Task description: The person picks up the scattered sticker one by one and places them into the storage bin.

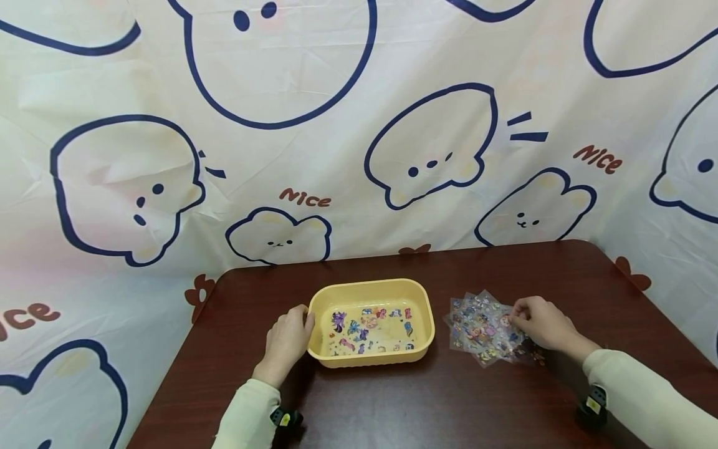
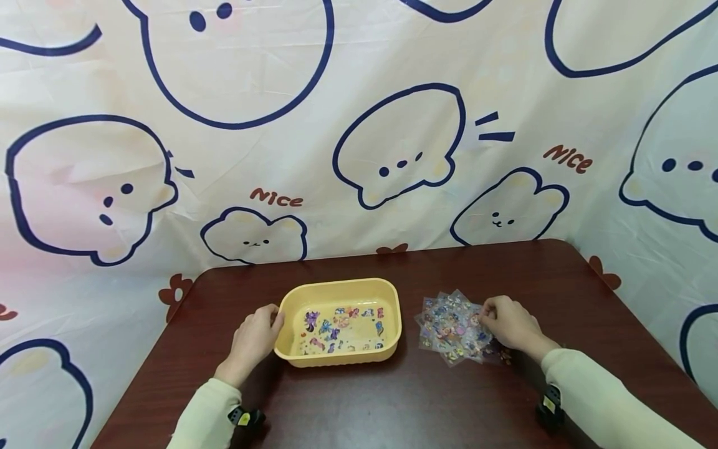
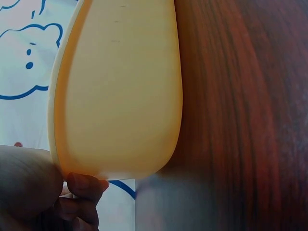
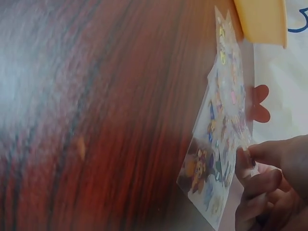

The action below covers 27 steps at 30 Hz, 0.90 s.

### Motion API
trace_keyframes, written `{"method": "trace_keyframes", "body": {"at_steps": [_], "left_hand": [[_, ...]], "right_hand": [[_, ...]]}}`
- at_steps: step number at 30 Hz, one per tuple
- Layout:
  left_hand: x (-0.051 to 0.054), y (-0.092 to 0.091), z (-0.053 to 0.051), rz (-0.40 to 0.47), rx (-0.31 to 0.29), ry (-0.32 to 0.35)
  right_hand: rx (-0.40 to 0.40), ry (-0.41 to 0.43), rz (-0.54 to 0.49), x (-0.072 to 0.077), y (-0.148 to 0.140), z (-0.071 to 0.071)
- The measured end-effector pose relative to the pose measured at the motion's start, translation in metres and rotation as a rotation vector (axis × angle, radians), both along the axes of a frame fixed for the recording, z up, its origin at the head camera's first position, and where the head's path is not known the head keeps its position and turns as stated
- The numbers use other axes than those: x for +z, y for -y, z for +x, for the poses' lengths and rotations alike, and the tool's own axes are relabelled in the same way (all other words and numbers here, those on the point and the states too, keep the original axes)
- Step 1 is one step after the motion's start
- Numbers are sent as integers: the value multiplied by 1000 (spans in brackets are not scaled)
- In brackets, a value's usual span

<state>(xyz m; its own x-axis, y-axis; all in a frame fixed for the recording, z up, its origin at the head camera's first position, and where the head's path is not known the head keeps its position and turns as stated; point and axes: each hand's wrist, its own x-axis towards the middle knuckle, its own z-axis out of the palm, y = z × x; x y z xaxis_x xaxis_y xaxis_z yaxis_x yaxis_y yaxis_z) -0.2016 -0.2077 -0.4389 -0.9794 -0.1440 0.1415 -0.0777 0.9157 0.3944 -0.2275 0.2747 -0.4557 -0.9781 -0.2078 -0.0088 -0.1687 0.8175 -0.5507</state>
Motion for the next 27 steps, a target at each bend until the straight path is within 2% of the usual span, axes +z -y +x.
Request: {"method": "trace_keyframes", "body": {"at_steps": [8,15,21,27], "left_hand": [[0,1,0,3,-3,12],[1,0,1,6,-10,-2],[1,0,2,12,-9,-3],[1,0,1,13,-5,2]], "right_hand": [[28,8,-103,1,-2,3],[5,-4,-189,3,-4,4],[-6,-10,-212,6,-5,4],[-14,25,-255,12,-4,6]]}}
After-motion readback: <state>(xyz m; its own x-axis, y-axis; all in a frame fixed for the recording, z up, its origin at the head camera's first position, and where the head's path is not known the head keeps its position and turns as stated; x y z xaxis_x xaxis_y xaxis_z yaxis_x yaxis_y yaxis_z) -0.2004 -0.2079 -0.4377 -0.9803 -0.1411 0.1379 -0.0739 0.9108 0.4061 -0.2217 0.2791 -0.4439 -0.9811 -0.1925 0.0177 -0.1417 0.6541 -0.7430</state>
